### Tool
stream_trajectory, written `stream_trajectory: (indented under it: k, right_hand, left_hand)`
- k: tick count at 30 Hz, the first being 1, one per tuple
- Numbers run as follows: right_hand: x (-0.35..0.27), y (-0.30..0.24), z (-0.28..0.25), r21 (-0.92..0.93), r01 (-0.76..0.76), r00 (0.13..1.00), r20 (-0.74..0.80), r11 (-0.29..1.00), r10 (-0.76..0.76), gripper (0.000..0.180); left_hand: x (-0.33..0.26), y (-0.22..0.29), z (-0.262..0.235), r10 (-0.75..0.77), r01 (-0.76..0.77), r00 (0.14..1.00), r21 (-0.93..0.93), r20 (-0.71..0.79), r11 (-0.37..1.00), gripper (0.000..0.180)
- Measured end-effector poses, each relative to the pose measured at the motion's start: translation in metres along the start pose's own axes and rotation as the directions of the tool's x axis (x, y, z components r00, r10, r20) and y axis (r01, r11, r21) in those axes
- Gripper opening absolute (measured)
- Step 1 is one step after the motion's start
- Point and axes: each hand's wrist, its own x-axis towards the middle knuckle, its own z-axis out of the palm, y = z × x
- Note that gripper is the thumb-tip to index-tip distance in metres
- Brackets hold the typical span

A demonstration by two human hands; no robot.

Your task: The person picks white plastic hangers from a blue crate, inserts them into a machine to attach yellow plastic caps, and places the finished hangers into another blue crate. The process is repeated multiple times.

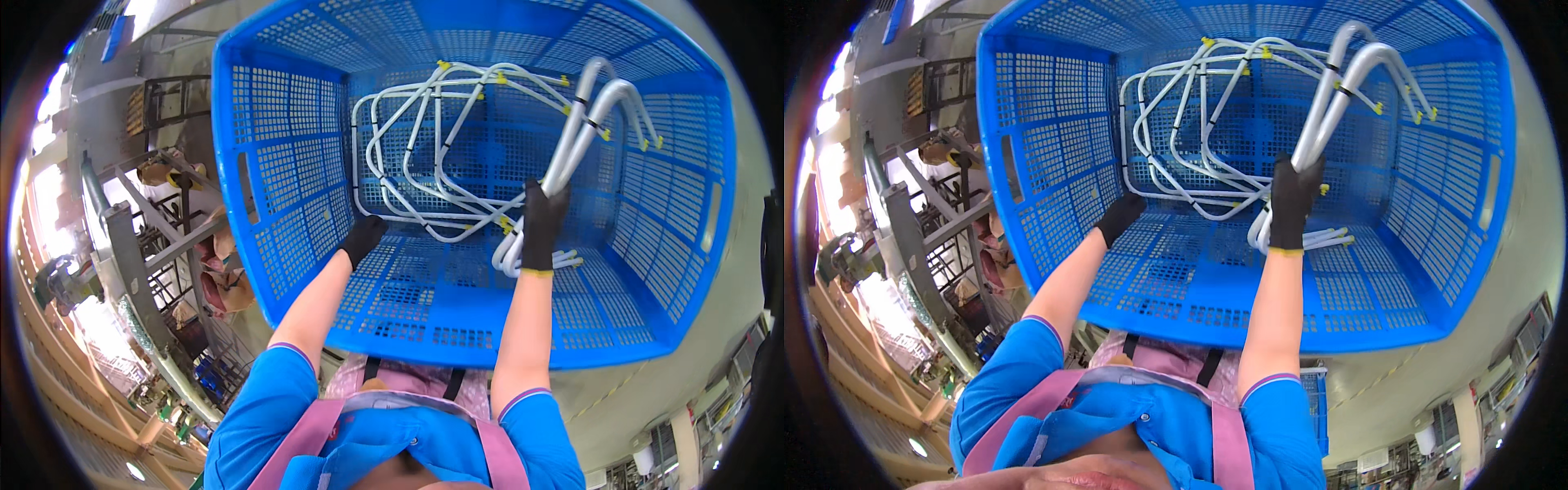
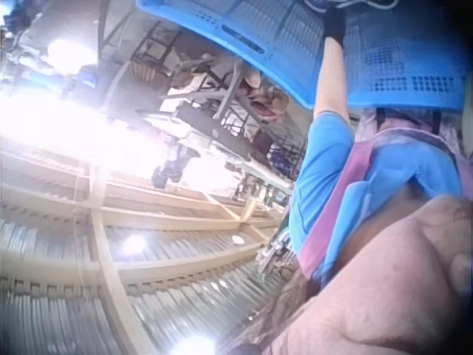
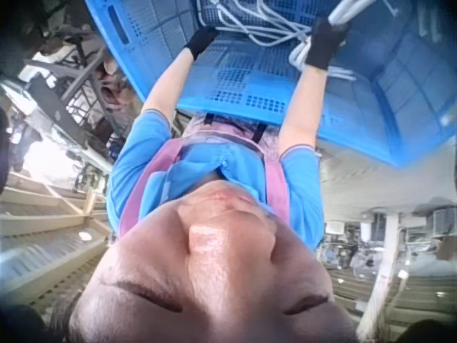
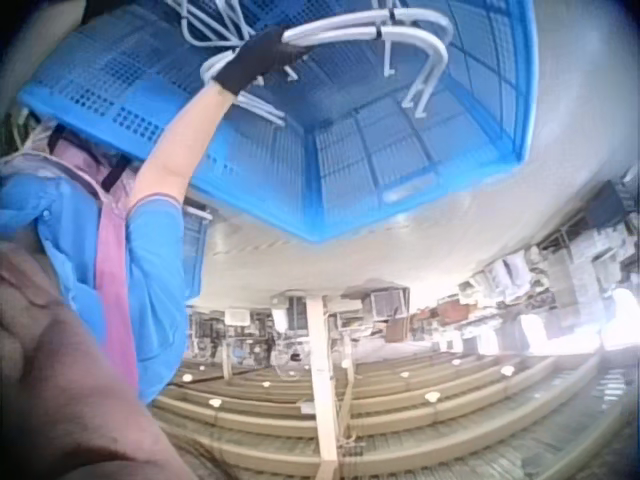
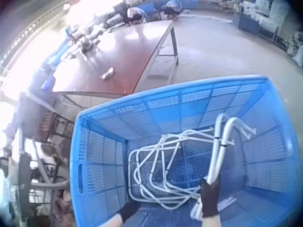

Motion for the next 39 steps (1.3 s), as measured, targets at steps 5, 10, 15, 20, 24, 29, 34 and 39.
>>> stream_trajectory:
  k: [5, 10, 15, 20, 24, 29, 34, 39]
  right_hand:
    - [0.067, 0.099, 0.137, -0.246, 0.062, 0.998, 0.025, 0.967, -0.058, 0.046]
    - [0.085, 0.142, 0.203, -0.33, 0.133, 0.982, -0.083, 0.934, -0.169, 0.051]
    - [0.088, 0.155, 0.224, -0.563, 0.441, 0.87, 0.077, 0.699, -0.487, 0.075]
    - [0.056, 0.182, 0.276, -0.448, 0.894, 0.341, 0.721, -0.03, -0.603, 0.056]
    - [0.048, 0.207, 0.322, -0.248, 0.961, 0.207, 0.936, -0.119, -0.285, 0.045]
    - [0.051, 0.237, 0.317, -0.296, 0.885, 0.223, 0.947, -0.359, -0.231, 0.027]
    - [0.064, 0.273, 0.225, -0.301, 0.942, 0.257, 0.932, -0.148, -0.257, 0.018]
    - [0.081, 0.304, 0.14, -0.264, 0.964, 0.259, 0.924, 0.021, -0.282, 0.013]
  left_hand:
    - [0.046, -0.045, 0.055, -0.019, 0.005, 0.999, 0.287, 0.047, 0.958, 0.034]
    - [0.095, -0.05, 0.095, 0.04, 0.014, 0.983, 0.294, -0.178, 0.956, 0.052]
    - [0.138, -0.067, 0.117, 0.202, -0.2, 0.979, 0.388, 0.035, 0.9, 0.053]
    - [0.139, -0.091, 0.112, 0.036, -0.168, 0.968, 0.535, 0.248, 0.828, 0.037]
    - [0.129, -0.136, 0.054, 0.198, -0.155, 0.977, 0.366, -0.083, 0.917, 0.023]
    - [0.152, -0.149, -0.011, 0.227, -0.07, 0.97, 0.793, -0.087, 0.605, 0.032]
    - [0.163, -0.121, 0.016, 0.328, -0.13, 0.937, 0.751, -0.121, 0.648, 0.052]
    - [0.143, -0.149, 0.069, 0.218, -0.259, 0.965, 0.629, 0.143, 0.733, 0.053]
